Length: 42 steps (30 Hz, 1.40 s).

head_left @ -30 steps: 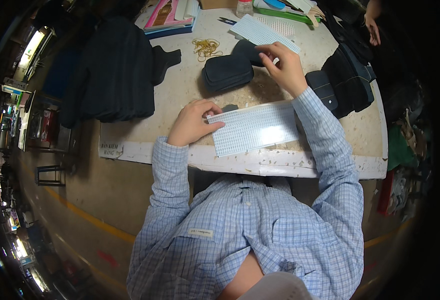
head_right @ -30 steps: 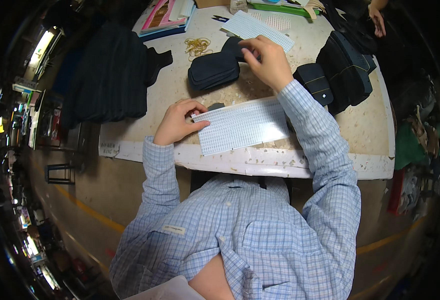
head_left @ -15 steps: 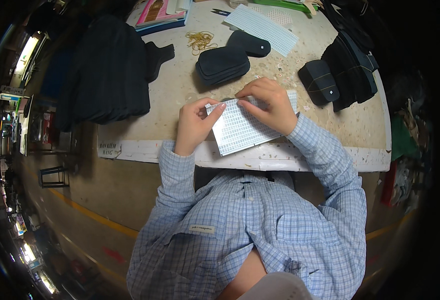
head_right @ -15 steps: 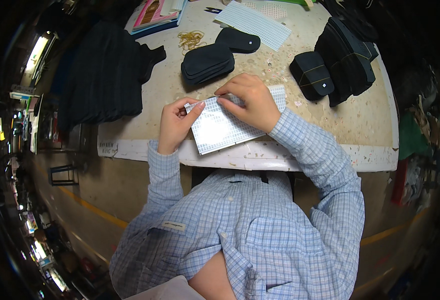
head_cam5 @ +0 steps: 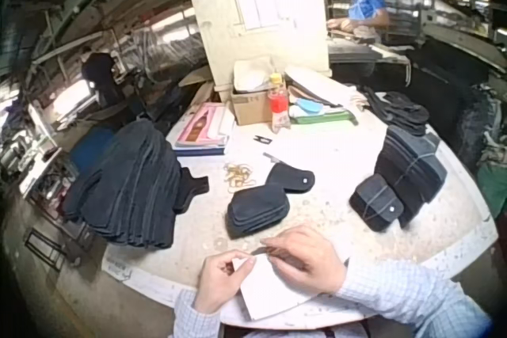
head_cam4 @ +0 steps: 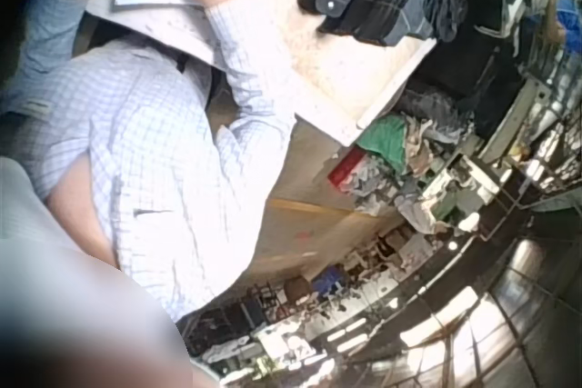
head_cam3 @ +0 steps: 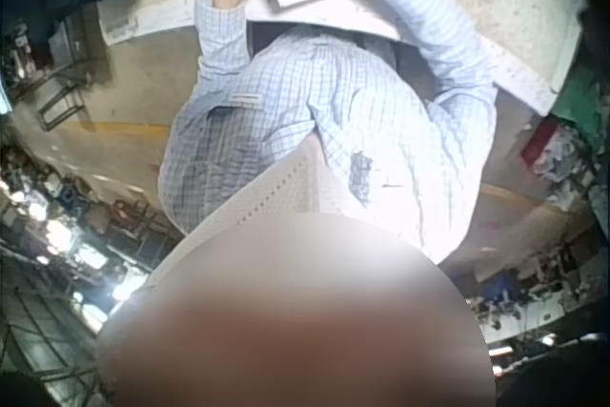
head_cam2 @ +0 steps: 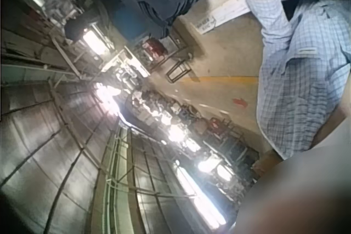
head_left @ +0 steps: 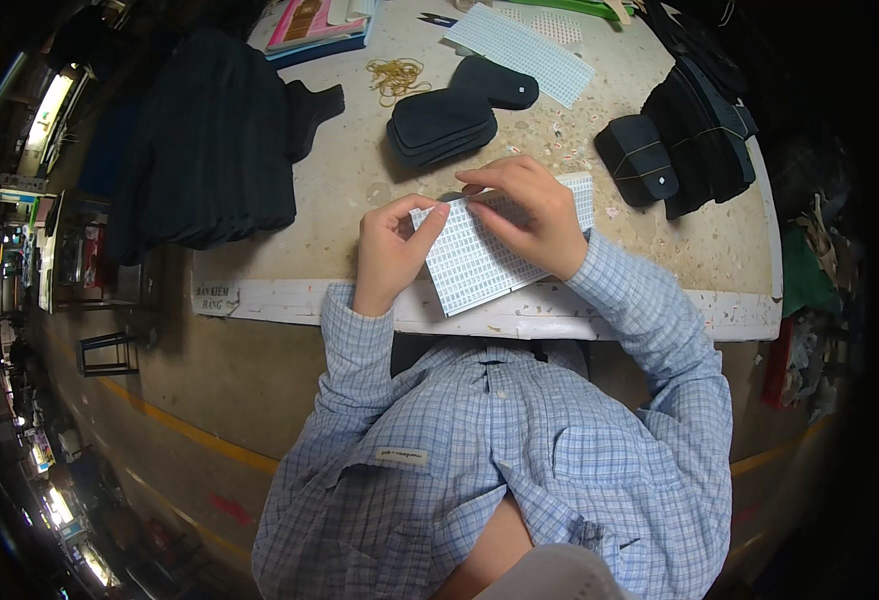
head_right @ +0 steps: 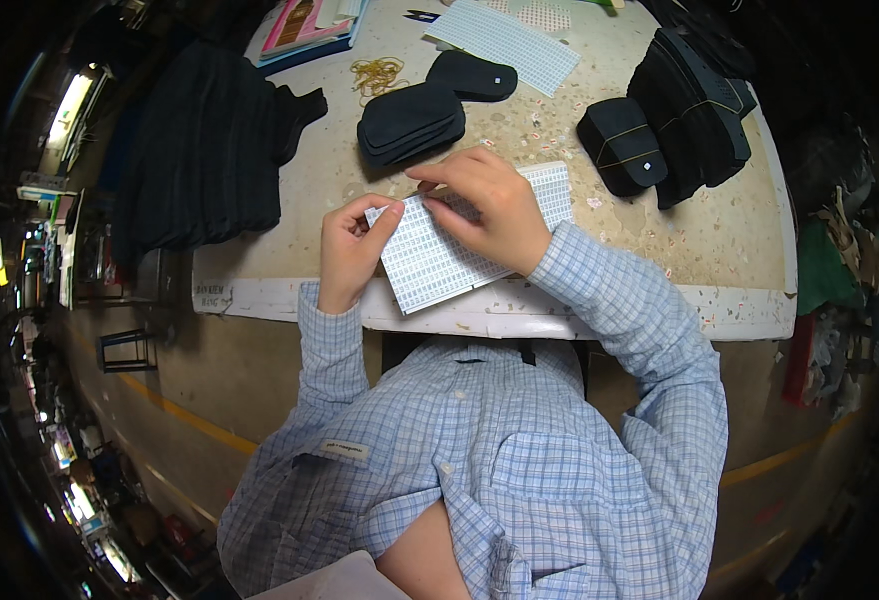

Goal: The person assembles small black pouches by hand, repeatedly picking up pouches, inserting small white labels, and stacking them. The person also handles a larger black item, possibly a glove or sleeve, and places it on the table.

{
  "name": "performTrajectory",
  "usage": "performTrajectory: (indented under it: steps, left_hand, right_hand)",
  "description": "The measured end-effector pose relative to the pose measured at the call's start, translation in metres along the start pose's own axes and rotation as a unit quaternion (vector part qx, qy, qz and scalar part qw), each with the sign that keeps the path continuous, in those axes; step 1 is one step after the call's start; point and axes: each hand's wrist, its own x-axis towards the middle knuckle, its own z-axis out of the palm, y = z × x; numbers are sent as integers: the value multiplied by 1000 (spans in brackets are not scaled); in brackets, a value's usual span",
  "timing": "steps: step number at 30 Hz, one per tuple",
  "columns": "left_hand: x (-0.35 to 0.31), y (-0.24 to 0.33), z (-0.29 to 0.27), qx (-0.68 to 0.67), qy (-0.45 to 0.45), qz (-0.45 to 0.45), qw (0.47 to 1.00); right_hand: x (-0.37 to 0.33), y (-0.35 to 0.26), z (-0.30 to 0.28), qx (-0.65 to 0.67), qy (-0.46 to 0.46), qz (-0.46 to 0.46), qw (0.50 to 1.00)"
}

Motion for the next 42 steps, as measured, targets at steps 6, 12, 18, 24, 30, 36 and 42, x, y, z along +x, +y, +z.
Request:
performTrajectory:
  steps: [6, 12, 18, 24, 30, 36, 42]
  left_hand:
    - [-1, 1, -1, 17, -12, -10, 1000]
    - [-2, -2, 2, -3, 1, 16, 1000]
    - [-2, -2, -2, 30, -7, 11, 999]
    - [-5, 3, -1, 18, -9, 3, 1000]
    - [-7, 3, -2, 13, -18, 30, 999]
    - [-8, 2, 0, -4, -24, 17, 1000]
    - [-1, 11, -15, 151, -18, 64, 986]
  right_hand:
    - [1, -8, 1, 17, 4, 23, 1000]
    - [3, -16, 7, 75, -1, 30, 997]
    - [2, -19, 11, 59, 8, 5, 998]
    - [6, -20, 6, 109, 11, 41, 993]
    - [9, -17, 14, 104, -46, -63, 992]
    - [5, -19, 16, 154, -35, 12, 987]
    - [20, -5, -7, 270, 22, 155, 950]
